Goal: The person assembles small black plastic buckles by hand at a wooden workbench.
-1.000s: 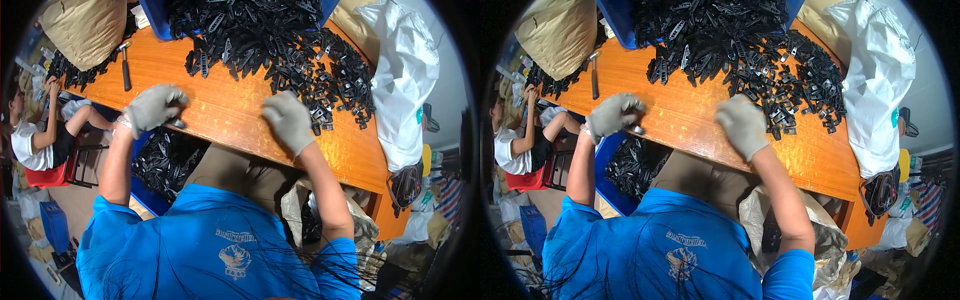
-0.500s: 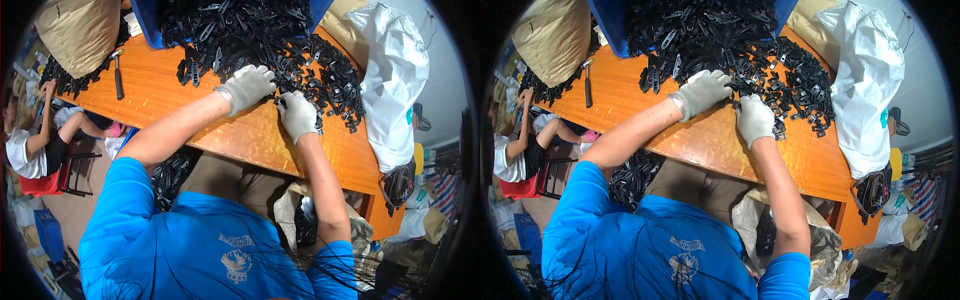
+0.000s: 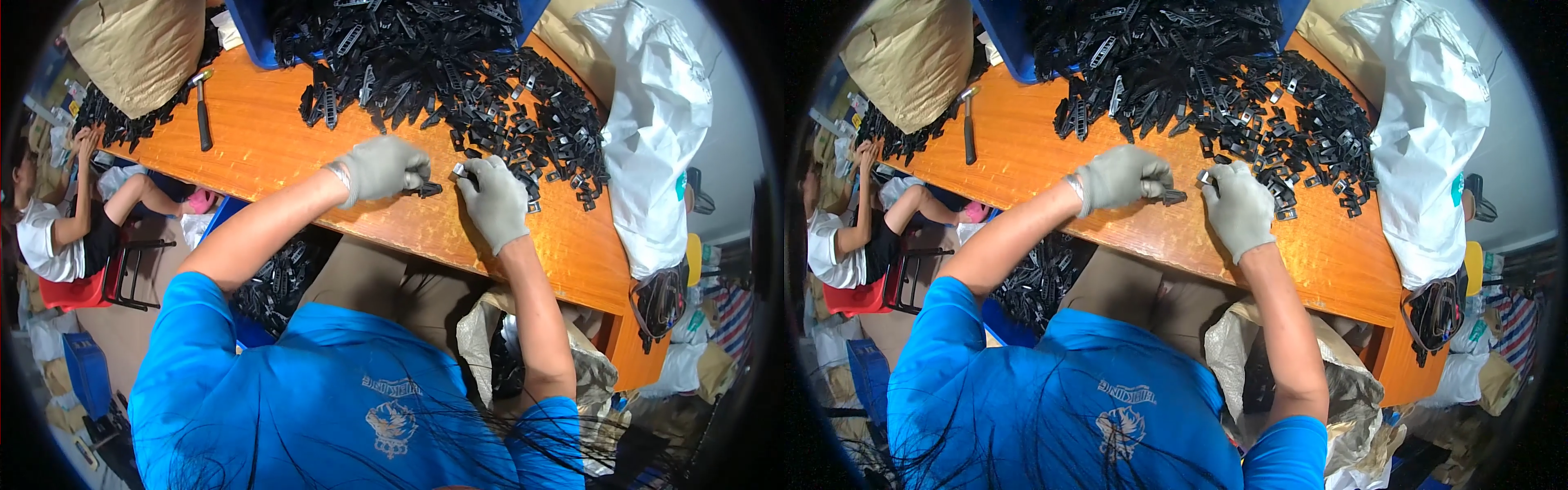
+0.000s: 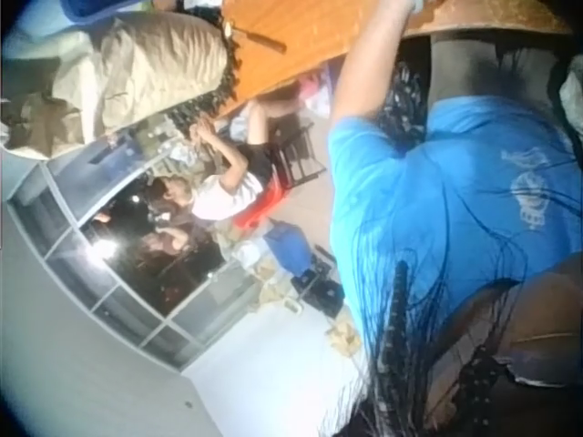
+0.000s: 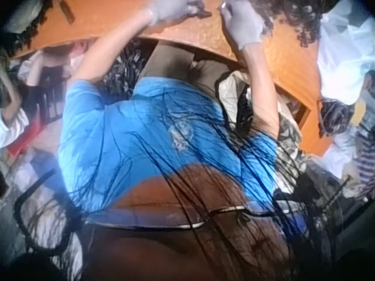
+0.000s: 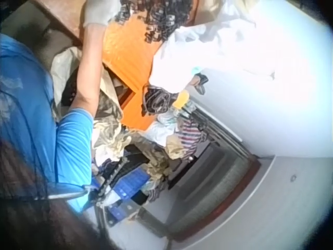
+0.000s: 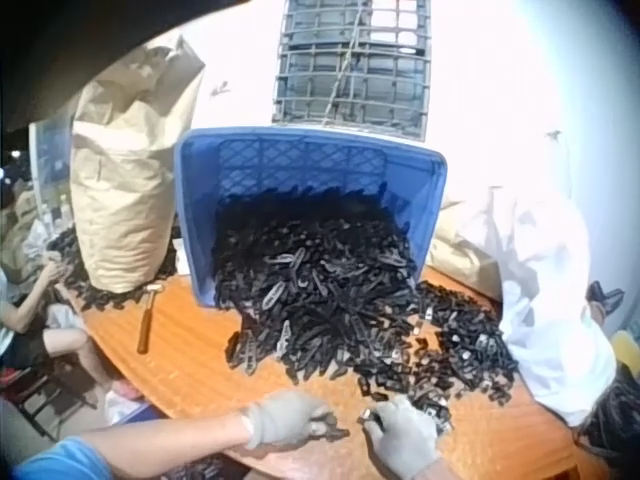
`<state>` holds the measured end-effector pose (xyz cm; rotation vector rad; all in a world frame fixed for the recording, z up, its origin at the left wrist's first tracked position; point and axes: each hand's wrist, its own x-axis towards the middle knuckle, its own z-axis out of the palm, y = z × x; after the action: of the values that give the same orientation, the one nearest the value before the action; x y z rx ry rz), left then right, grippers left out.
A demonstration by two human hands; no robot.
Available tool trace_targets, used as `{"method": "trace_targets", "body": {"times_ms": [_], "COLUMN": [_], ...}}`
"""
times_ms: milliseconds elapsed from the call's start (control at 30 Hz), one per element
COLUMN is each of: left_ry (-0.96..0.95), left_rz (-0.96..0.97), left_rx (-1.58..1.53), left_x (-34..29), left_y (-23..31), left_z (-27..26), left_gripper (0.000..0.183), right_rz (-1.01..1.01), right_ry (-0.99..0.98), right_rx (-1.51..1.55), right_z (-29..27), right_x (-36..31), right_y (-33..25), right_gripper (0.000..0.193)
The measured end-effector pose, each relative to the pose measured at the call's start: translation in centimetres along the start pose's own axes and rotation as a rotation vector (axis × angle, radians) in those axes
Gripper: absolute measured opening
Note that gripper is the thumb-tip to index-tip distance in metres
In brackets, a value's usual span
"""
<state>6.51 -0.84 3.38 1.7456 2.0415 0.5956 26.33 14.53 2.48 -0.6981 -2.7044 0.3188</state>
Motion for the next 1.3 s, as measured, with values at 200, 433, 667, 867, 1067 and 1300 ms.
{"method": "trace_targets", "body": {"times_ms": [200, 433, 667, 867, 1067, 1300], "left_ry": [0.073, 0.320, 0.323, 0.437, 0.439, 0.090], "left_rz": [-0.078, -0.059, -0.142, -0.001, -0.037, -0.285], "left_rx": [-0.089, 0.140, 0.217, 0.164, 0.162, -0.230], "left_x": [0.1, -5.1, -4.6, -4.3, -5.6, -19.6], "left_y": [-2.1, 0.0, -0.6, -0.8, -1.3, -6.2], "left_z": [-1.0, 1.6, 2.7, 3.9, 3.1, -6.7], "left_gripper": [0.019, 0.020, 0.017, 0.013, 0.016, 0.023], "right_rz": [-0.034, -0.141, -0.247, -0.383, -0.407, -0.184], "right_ry": [-0.042, -0.089, -0.190, -0.155, -0.153, 0.095], "right_rx": [0.133, 0.216, 0.245, 0.137, 0.094, 0.172], "right_z": [0.5, 0.9, 1.4, 1.8, 3.3, -1.3], "right_x": [0.0, 0.7, 2.2, 1.9, 1.6, 0.6], "right_y": [-1.6, -1.7, -0.8, -1.9, -3.5, -0.1], "right_gripper": [0.019, 0.018, 0.018, 0.013, 0.014, 0.017]}}
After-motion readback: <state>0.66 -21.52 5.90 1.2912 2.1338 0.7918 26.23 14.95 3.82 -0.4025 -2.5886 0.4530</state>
